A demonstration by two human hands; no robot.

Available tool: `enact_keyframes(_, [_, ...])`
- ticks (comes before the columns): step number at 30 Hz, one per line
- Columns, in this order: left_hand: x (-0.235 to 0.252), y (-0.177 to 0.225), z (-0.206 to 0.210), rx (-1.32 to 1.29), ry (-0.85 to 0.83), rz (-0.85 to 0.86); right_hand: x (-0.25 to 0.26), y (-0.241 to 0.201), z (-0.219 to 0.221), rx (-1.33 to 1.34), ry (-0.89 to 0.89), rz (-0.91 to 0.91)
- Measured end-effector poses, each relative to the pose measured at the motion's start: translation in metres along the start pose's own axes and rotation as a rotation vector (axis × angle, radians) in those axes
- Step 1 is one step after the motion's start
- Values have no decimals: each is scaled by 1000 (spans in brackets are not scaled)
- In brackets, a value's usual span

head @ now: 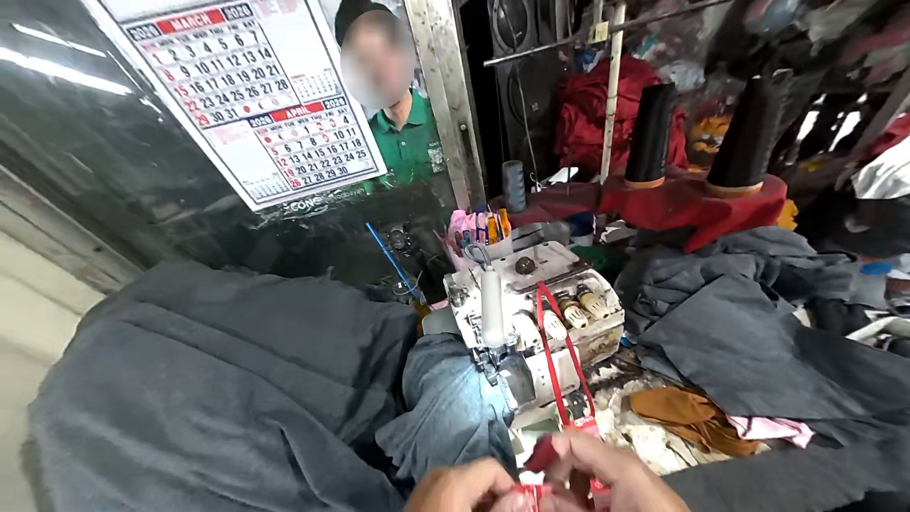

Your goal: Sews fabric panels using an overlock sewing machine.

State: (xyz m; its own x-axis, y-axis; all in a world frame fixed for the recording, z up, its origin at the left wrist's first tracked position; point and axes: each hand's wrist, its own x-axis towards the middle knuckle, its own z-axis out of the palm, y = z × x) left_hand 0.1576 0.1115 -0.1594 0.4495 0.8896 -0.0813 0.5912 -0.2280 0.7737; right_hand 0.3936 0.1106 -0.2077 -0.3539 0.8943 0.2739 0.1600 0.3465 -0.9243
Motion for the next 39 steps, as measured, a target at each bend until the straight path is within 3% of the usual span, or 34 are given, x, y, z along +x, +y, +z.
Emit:
enact_keyframes(3, [40, 13, -30, -89, 82, -84, 52, 12, -5, -105, 182, -97])
enact_keyframes(6, [77, -22, -44, -134, 129, -29, 72, 31, 11, -347, 276, -29])
enact_keyframes(9, [99, -46, -65, -144, 76, 14, 71, 38, 25, -374, 377, 17])
enact_keyframes(13, [110, -34, -91, -134, -134, -107, 64, 40, 33, -315, 448, 28])
enact_keyframes(16, [94, -5, -78, -234, -93, -175, 59, 40, 31, -197, 429, 36])
enact_keyframes(20, [88, -9, -51, -163, 13, -212, 54, 49, 23, -41, 427, 38])
enact_keyframes(25, [87, -10, -47, -155, 51, -246, 56, 56, 21, -351, 563, -42])
enact_keyframes(32, [86, -14, -43, -117, 94, -242, 22, 39, 25, -447, 508, -102])
enact_keyframes(39, [85, -13, -37, 2, 152, -268, 26, 21, 33, -649, 105, -219])
